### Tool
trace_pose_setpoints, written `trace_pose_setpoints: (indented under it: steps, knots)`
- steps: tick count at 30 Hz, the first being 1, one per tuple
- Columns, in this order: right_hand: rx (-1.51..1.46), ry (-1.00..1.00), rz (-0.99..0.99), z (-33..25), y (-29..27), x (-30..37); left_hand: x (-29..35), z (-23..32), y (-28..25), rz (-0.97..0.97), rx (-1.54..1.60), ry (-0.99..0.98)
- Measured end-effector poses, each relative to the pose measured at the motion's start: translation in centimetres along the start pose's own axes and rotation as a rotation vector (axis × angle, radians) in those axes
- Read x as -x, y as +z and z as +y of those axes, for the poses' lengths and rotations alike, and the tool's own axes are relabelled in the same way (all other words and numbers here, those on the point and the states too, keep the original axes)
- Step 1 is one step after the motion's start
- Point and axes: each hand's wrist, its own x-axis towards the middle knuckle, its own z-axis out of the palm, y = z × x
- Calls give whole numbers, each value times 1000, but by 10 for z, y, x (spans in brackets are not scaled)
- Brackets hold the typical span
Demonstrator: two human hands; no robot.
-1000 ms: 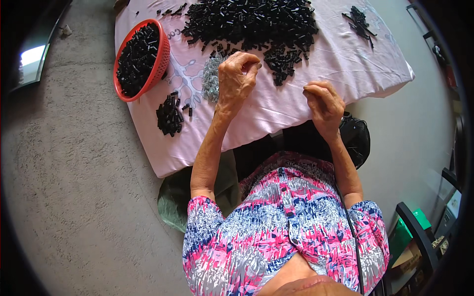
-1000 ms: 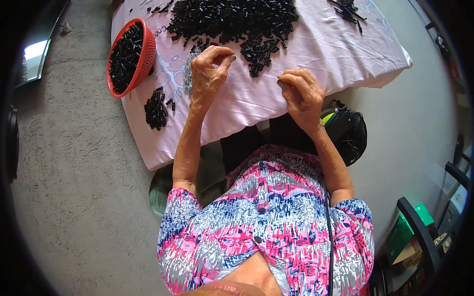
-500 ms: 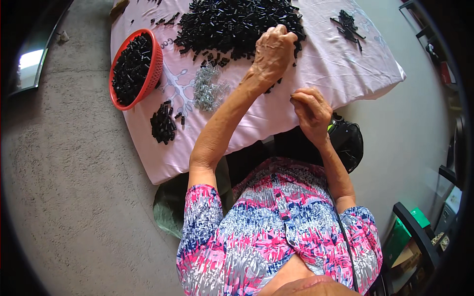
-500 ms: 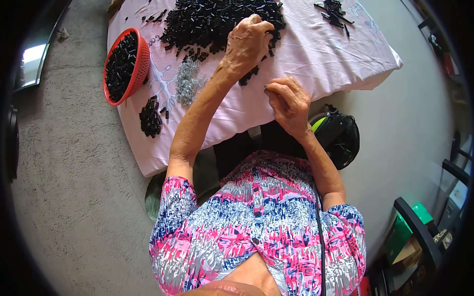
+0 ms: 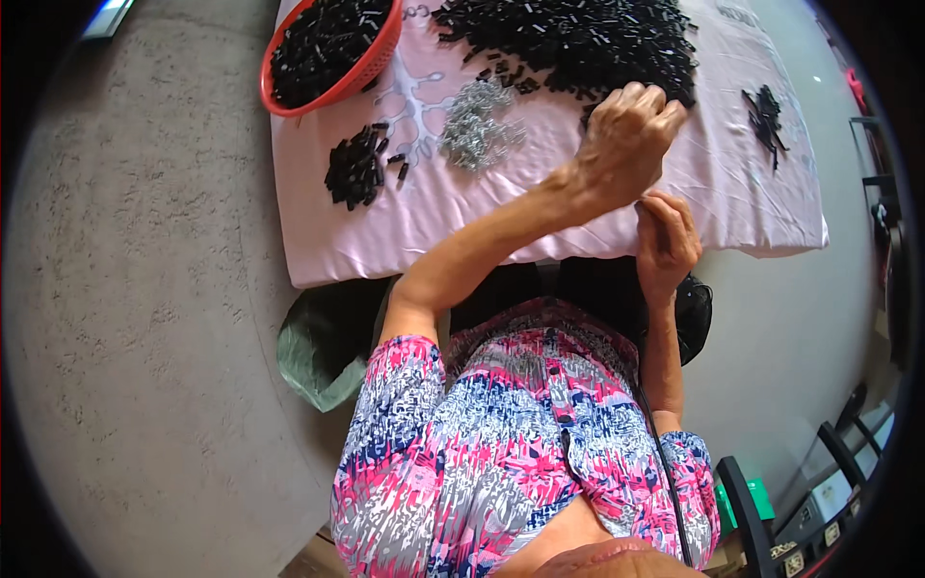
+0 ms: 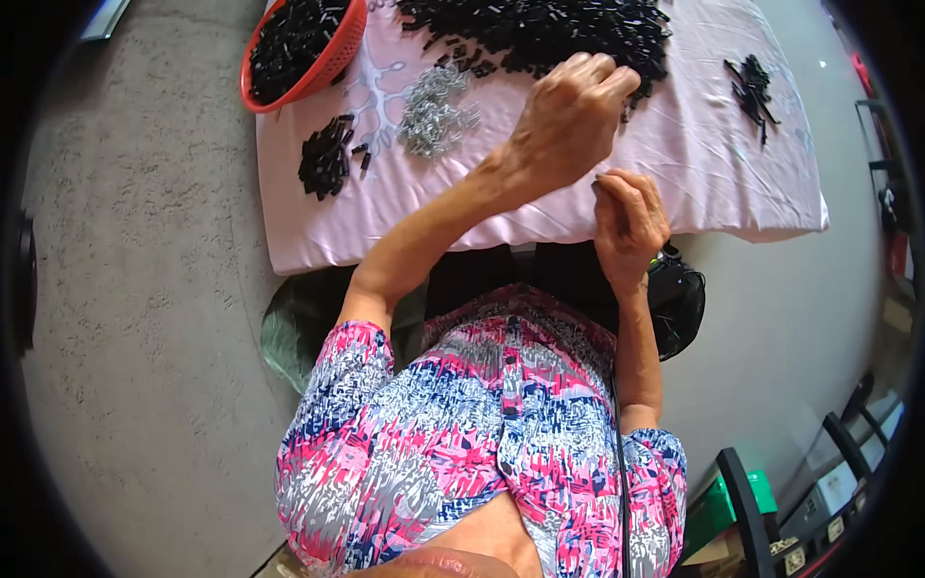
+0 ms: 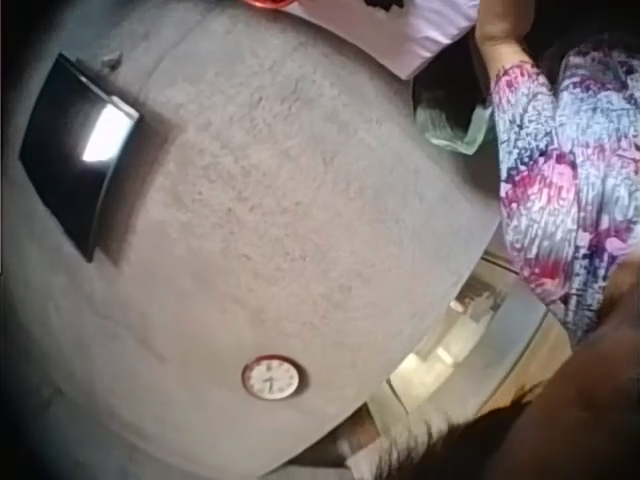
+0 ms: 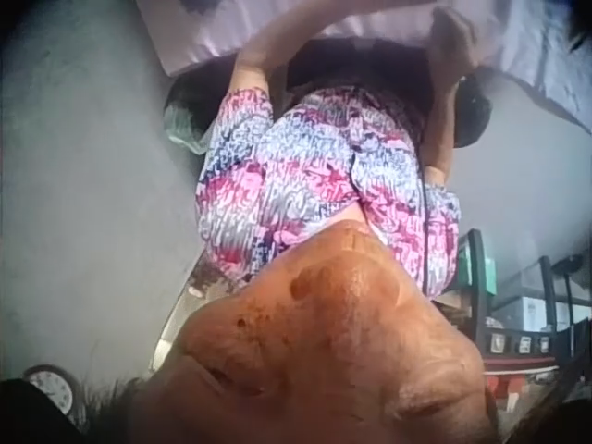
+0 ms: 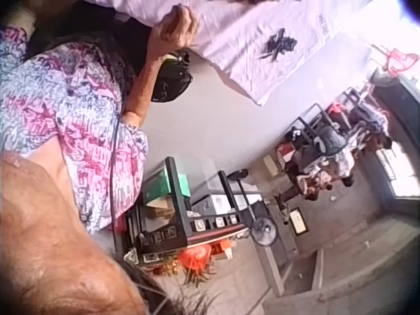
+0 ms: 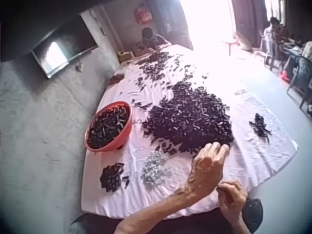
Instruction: Assembling small black plastic parts with silver components by hand on a workbench.
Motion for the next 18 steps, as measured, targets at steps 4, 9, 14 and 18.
trace_pose_setpoints:
  steps: [4, 9, 14, 18]
  knots:
    - [74, -41, -55, 0, -2, -2, 66, 16, -41, 46, 336, -211]
    - [68, -31, -141, -19, 3, -10, 137, 2, -79, 189, 564, -652]
    - [-70, 19, -367, -48, 45, -23, 162, -8, -88, 420, 721, -872]
    - [44, 29, -437, -46, 86, -30, 169, -8, -83, 557, 735, -887]
